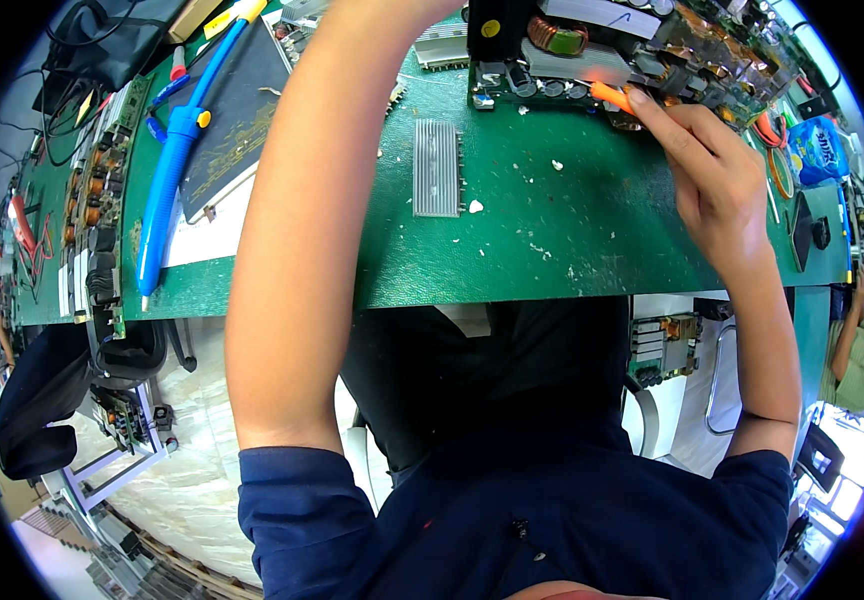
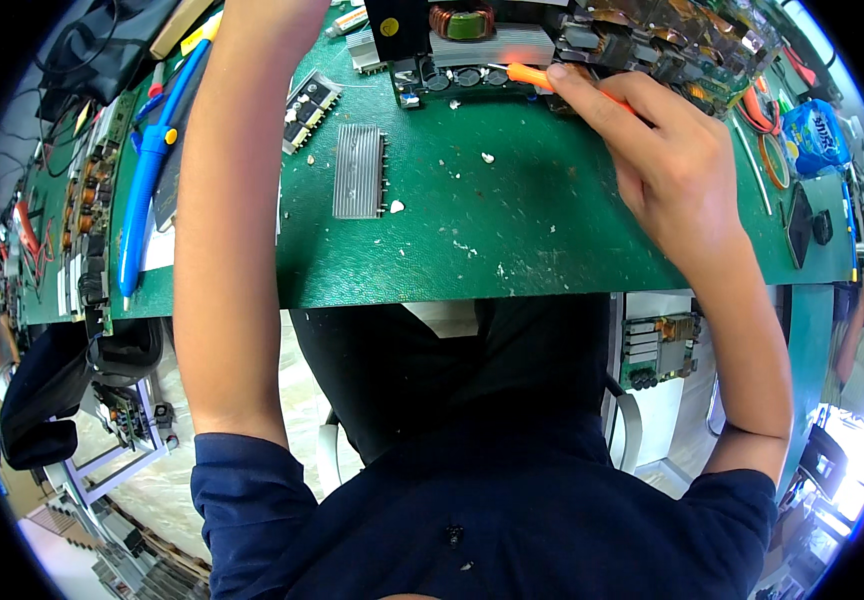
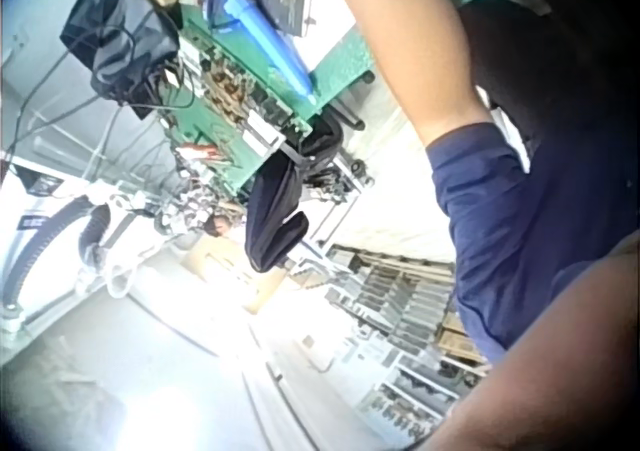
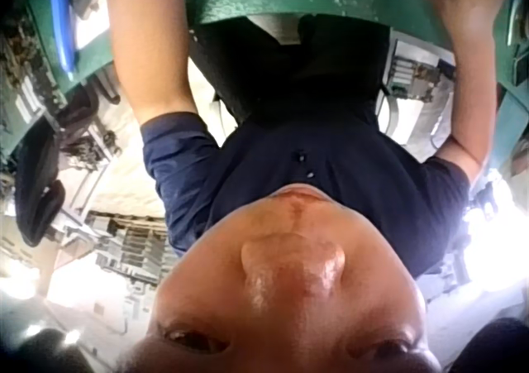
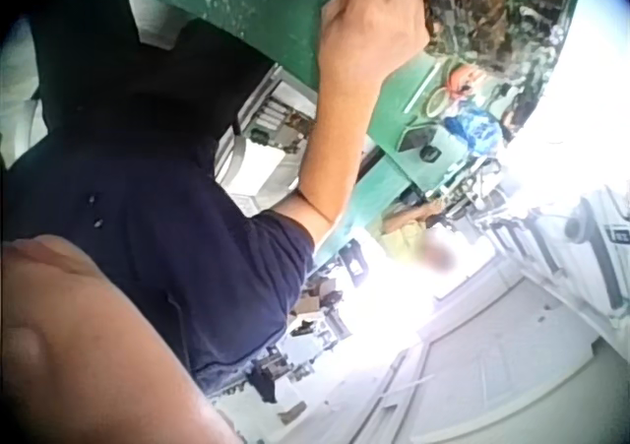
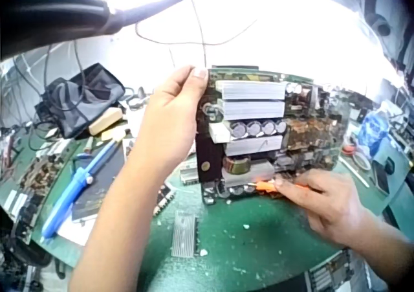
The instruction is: The person manipulates a large circuit board with hands and a small screwdriver, prying at components and adjusting hardware.
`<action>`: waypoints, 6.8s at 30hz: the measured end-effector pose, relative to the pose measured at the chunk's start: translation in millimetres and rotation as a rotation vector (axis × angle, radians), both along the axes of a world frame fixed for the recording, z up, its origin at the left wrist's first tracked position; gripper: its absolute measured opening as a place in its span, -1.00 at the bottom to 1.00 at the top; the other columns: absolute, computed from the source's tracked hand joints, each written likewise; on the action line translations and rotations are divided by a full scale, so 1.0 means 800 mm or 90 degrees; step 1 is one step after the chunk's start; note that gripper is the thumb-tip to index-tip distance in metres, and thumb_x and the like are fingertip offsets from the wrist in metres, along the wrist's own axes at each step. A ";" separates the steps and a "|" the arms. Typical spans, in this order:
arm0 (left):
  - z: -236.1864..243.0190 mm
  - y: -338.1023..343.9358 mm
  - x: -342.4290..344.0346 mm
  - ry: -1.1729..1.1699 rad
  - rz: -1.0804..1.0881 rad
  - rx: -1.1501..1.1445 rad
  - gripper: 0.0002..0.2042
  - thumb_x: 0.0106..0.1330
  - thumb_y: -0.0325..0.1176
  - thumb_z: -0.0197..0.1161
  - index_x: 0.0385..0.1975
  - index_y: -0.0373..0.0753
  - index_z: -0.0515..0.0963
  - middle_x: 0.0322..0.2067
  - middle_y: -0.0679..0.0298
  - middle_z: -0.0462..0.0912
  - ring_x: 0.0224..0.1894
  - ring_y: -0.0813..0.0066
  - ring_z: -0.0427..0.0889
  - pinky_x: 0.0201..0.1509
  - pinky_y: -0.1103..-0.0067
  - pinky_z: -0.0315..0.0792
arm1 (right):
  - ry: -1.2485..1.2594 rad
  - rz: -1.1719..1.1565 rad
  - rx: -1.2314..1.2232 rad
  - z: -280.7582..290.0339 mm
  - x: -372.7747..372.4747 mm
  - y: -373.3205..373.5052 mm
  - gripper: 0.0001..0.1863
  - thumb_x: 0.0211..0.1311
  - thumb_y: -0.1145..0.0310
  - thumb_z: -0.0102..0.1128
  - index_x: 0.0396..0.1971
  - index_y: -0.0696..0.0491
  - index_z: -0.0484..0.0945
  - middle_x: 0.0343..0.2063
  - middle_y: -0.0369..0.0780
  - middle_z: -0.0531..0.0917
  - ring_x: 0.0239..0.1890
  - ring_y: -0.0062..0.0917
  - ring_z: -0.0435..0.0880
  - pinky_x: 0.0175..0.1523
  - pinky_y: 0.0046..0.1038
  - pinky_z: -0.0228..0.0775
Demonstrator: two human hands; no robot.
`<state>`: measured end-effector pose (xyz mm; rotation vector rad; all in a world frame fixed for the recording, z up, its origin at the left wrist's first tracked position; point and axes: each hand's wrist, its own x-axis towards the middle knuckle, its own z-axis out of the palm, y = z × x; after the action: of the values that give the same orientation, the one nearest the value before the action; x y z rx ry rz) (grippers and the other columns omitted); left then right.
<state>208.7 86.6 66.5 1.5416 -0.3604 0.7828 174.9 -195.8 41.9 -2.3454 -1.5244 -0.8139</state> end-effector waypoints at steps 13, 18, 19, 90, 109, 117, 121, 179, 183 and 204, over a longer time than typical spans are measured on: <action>0.008 -0.008 -0.006 0.032 -0.030 -0.063 -0.59 0.57 -0.17 0.13 0.09 -0.48 0.56 -0.14 0.23 0.70 -0.10 0.56 0.59 0.05 0.62 0.44 | 0.017 0.000 -0.072 0.023 0.000 0.001 -0.40 0.03 0.67 0.22 0.15 -0.02 0.65 -0.38 -0.19 0.58 -0.41 -0.23 0.64 -0.30 -0.26 0.48; 0.011 -0.010 -0.012 0.029 0.006 -0.025 -0.60 0.58 -0.17 0.12 0.06 -0.47 0.57 -0.15 0.25 0.70 -0.11 0.57 0.58 0.04 0.62 0.44 | 0.037 0.000 -0.117 0.032 0.001 -0.001 -0.33 -0.01 0.81 0.14 0.17 0.03 0.65 -0.32 -0.12 0.64 -0.41 -0.23 0.62 -0.28 -0.36 0.48; 0.011 -0.009 -0.012 0.027 0.007 -0.021 -0.60 0.58 -0.17 0.12 0.06 -0.47 0.58 -0.16 0.25 0.70 -0.11 0.57 0.58 0.04 0.62 0.44 | 0.031 0.003 -0.120 0.033 0.001 -0.001 -0.35 0.01 0.77 0.16 0.17 0.01 0.64 -0.33 -0.13 0.61 -0.40 -0.23 0.62 -0.28 -0.33 0.47; 0.006 -0.011 -0.023 -0.036 -0.084 0.004 -0.65 0.63 -0.19 0.02 -0.09 -0.42 0.57 -0.27 0.30 0.67 -0.22 0.64 0.55 -0.07 0.63 0.46 | -0.022 -0.046 -0.258 0.054 -0.021 0.006 -0.28 0.00 0.75 0.19 0.27 0.00 0.58 -0.41 -0.15 0.48 -0.46 -0.25 0.55 -0.33 -0.25 0.44; 0.005 -0.015 -0.035 -0.084 -0.082 0.043 -0.66 0.64 -0.20 0.00 -0.14 -0.39 0.56 -0.30 0.33 0.66 -0.24 0.66 0.54 -0.11 0.64 0.46 | -0.030 -0.029 -0.306 0.068 -0.015 0.009 -0.29 0.02 0.74 0.16 0.28 0.02 0.55 -0.39 -0.13 0.52 -0.45 -0.22 0.56 -0.34 -0.20 0.41; 0.006 -0.021 -0.042 -0.057 -0.064 0.031 -0.65 0.64 -0.19 0.00 -0.14 -0.40 0.56 -0.29 0.33 0.66 -0.23 0.67 0.54 -0.11 0.65 0.46 | -0.046 0.015 -0.318 0.083 -0.008 0.025 -0.30 -0.01 0.74 0.17 0.24 0.01 0.58 -0.41 -0.11 0.49 -0.47 -0.22 0.54 -0.35 -0.21 0.37; 0.006 -0.013 -0.029 -0.108 -0.047 0.049 -0.64 0.63 -0.19 0.01 -0.12 -0.44 0.55 -0.30 0.25 0.65 -0.23 0.58 0.54 -0.08 0.60 0.45 | -0.008 0.000 -0.265 0.075 -0.013 0.033 -0.36 0.00 0.69 0.20 0.17 -0.05 0.63 -0.42 -0.14 0.52 -0.44 -0.22 0.60 -0.33 -0.22 0.42; 0.006 -0.014 -0.027 0.085 0.102 0.057 -0.70 0.56 -0.10 0.16 -0.13 -0.22 0.63 -0.42 0.54 0.55 -0.41 0.79 0.39 -0.40 0.69 0.29 | 0.286 -0.349 0.576 0.017 0.067 -0.179 -0.59 0.56 0.15 0.10 0.11 0.15 0.67 -0.07 -0.27 0.75 -0.24 -0.72 0.54 -0.05 -0.67 0.35; 0.014 -0.013 -0.025 0.111 0.134 0.094 -0.70 0.58 -0.07 0.11 -0.30 -0.13 0.59 -0.48 0.57 0.47 -0.46 0.82 0.36 -0.42 0.72 0.29 | 0.431 -0.380 0.521 -0.002 0.146 -0.205 -0.48 0.53 -0.06 0.09 0.06 0.10 0.69 -0.54 -0.43 0.51 -0.51 -0.77 0.34 -0.37 -0.65 0.21; -0.003 -0.022 -0.019 0.505 0.160 -0.059 -0.79 0.48 -0.29 0.10 -0.23 -0.28 0.62 -0.49 0.28 0.61 -0.60 0.49 0.49 -0.63 0.49 0.30 | 0.669 -0.339 0.222 0.015 0.203 -0.211 -0.61 0.50 -0.01 0.15 -0.47 -0.08 0.42 -0.65 -0.53 0.29 -0.64 -0.82 0.17 -0.54 -0.60 -0.08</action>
<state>193.9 69.3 64.1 1.6924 0.4537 0.3145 337.2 -364.6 54.1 -2.2696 -0.3117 0.1364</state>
